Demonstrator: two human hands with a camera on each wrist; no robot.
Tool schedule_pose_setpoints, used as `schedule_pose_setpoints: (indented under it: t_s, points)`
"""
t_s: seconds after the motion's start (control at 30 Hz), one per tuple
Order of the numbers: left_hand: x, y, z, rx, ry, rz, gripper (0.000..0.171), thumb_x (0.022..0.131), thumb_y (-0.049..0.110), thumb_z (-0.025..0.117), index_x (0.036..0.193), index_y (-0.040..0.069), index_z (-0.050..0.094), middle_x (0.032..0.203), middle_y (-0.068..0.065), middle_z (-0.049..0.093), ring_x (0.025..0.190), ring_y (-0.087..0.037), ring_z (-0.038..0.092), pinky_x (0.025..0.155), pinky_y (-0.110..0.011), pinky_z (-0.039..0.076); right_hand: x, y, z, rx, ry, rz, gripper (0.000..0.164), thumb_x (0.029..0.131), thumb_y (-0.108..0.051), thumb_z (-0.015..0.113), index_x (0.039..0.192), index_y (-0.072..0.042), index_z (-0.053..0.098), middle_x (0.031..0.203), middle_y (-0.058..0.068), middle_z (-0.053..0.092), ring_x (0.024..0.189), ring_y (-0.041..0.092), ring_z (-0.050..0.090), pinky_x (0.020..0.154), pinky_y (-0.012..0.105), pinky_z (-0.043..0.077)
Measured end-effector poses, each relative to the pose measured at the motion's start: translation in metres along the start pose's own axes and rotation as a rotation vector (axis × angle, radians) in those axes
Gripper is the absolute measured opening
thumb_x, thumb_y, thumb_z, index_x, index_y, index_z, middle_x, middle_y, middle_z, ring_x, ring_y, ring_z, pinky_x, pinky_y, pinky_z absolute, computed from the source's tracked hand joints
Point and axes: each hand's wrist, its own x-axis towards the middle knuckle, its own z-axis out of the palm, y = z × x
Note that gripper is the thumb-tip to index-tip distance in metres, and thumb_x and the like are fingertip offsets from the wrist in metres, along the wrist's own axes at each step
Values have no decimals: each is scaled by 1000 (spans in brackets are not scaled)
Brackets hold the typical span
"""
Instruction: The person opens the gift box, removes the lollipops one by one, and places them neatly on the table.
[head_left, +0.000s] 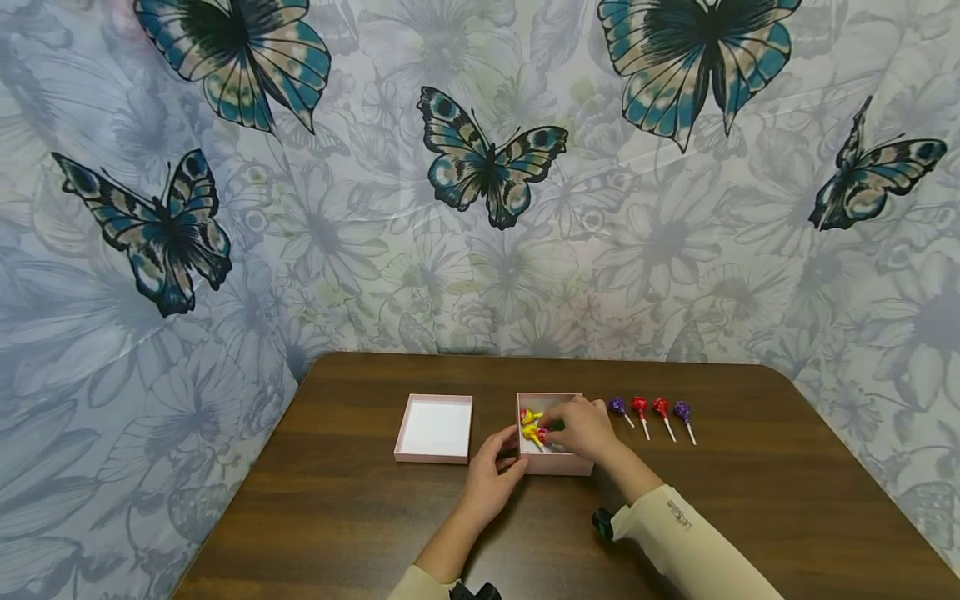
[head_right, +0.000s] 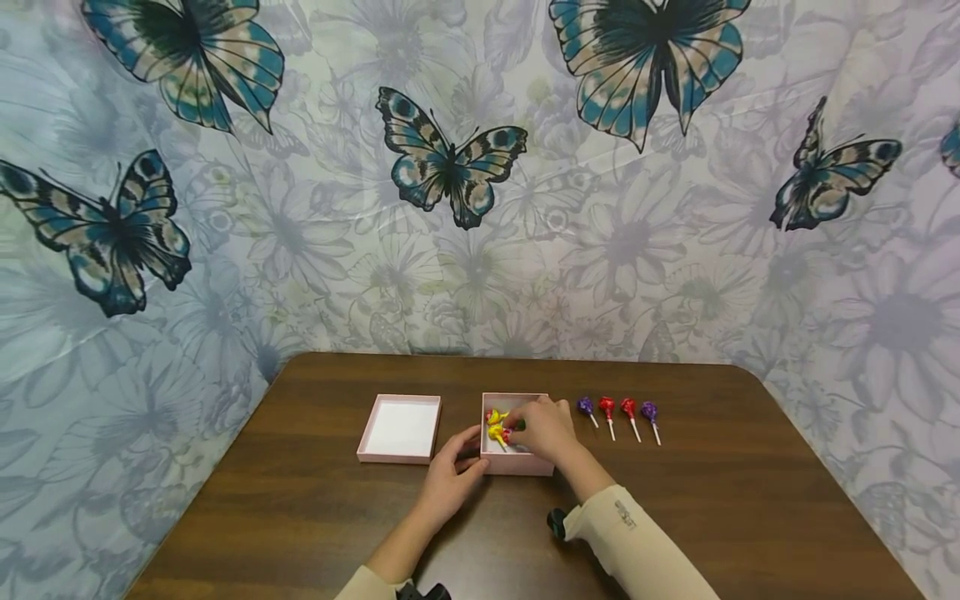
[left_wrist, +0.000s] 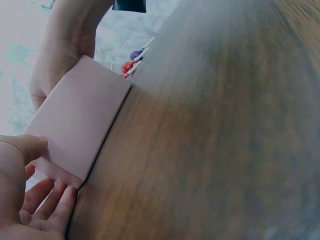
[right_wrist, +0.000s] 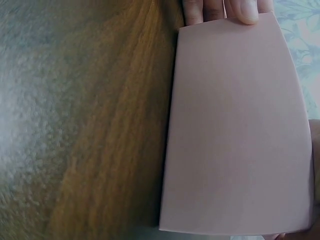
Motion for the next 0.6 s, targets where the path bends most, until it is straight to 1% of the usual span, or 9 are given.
schedule_pose_setpoints:
  t_s: [0.27,0.33,0.43,0.53,0.6]
  points:
    - [-1,0,-1,13,11,9,49,92,-2,65,139,-5,51,134,-27,56,124,-42,55,101,-51,53,-2,0,0,28,8,-14,16,80,-29,83,96,-30,79,100,-11,77,104,23,59,81,44,34]
    - [1,-6,1,24,13,5,50,92,-3,65,139,-5,51,134,-26,56,124,-42,55,101,-51,53,-2,0,1,34,9,-8,16,80,-30,82,96,-30,79,101,-11,77,106,24,59,82,44,34]
    - [4,-20,2,41,17,1,50,91,-2,66,140,-2,51,134,-24,57,124,-41,55,100,-50,54,-3,-1,1,51,16,1,15,81,-30,82,96,-31,79,101,-11,77,106,24,59,82,44,34]
    - [5,-33,1,39,11,5,52,91,0,68,141,3,53,134,-20,58,124,-38,56,100,-48,55,-6,-3,1,68,30,6,14,81,-29,82,95,-31,78,101,-11,77,106,23,59,81,44,34]
    - [4,-37,-2,27,2,10,52,91,3,69,141,6,53,135,-17,58,125,-36,57,100,-46,55,-9,-4,1,79,38,6,15,82,-29,81,96,-31,78,101,-11,77,106,22,58,82,44,34]
